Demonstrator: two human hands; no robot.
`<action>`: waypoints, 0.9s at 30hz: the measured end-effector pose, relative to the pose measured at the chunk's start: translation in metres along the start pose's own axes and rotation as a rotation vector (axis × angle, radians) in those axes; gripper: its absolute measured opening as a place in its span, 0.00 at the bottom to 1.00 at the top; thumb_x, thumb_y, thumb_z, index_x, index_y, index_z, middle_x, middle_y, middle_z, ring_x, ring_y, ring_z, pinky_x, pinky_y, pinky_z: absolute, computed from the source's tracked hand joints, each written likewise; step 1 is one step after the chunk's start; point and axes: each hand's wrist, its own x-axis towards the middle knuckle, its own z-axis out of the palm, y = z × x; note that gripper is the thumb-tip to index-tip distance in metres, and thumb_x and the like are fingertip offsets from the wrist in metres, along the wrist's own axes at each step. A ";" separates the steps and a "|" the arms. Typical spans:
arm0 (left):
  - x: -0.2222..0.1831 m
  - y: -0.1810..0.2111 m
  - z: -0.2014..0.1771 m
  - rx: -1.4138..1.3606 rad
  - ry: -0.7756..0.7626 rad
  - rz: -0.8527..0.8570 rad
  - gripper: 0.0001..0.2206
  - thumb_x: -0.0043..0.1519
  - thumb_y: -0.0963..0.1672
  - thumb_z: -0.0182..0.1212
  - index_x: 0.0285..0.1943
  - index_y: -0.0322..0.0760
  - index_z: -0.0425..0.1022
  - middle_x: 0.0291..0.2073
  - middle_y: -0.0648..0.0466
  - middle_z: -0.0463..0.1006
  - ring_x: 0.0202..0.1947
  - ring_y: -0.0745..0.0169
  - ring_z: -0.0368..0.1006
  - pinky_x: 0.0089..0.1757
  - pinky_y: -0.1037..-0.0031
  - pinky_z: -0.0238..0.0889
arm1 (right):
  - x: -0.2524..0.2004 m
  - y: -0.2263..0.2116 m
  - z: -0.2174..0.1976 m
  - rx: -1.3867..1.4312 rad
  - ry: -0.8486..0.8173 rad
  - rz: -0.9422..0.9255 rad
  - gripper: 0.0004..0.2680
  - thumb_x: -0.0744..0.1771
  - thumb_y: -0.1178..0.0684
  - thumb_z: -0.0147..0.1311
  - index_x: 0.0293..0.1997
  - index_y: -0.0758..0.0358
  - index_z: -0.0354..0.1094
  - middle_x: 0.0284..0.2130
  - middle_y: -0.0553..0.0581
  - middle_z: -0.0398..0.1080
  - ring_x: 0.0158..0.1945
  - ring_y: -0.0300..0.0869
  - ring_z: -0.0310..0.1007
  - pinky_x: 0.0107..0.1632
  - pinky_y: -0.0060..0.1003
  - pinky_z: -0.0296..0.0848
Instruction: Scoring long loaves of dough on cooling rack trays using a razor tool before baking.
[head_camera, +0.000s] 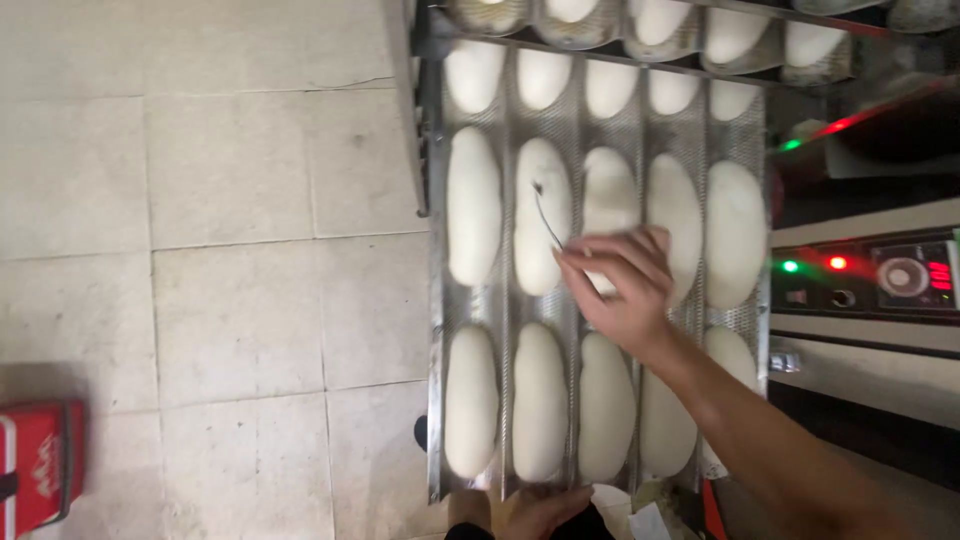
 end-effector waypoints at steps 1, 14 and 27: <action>0.001 0.044 0.042 -0.008 0.001 0.011 0.25 0.59 0.38 0.74 0.64 0.17 0.74 0.49 0.42 0.80 0.48 0.57 0.77 0.48 0.72 0.71 | 0.015 -0.007 0.015 0.009 -0.001 -0.029 0.07 0.64 0.62 0.71 0.38 0.59 0.76 0.40 0.50 0.78 0.40 0.38 0.75 0.50 0.36 0.61; -0.021 0.065 0.072 0.093 0.070 0.049 0.31 0.52 0.42 0.78 0.66 0.40 0.71 0.51 0.57 0.80 0.48 0.70 0.76 0.46 0.77 0.72 | -0.028 -0.015 0.078 -0.049 -0.183 -0.130 0.04 0.65 0.58 0.67 0.38 0.56 0.77 0.41 0.51 0.79 0.42 0.38 0.72 0.53 0.42 0.59; -0.020 0.066 0.072 0.019 0.057 0.009 0.27 0.54 0.40 0.75 0.64 0.38 0.72 0.51 0.55 0.80 0.49 0.68 0.77 0.49 0.76 0.72 | -0.004 0.034 0.026 -0.131 -0.072 -0.052 0.07 0.66 0.60 0.71 0.39 0.57 0.74 0.41 0.48 0.78 0.43 0.37 0.72 0.54 0.39 0.60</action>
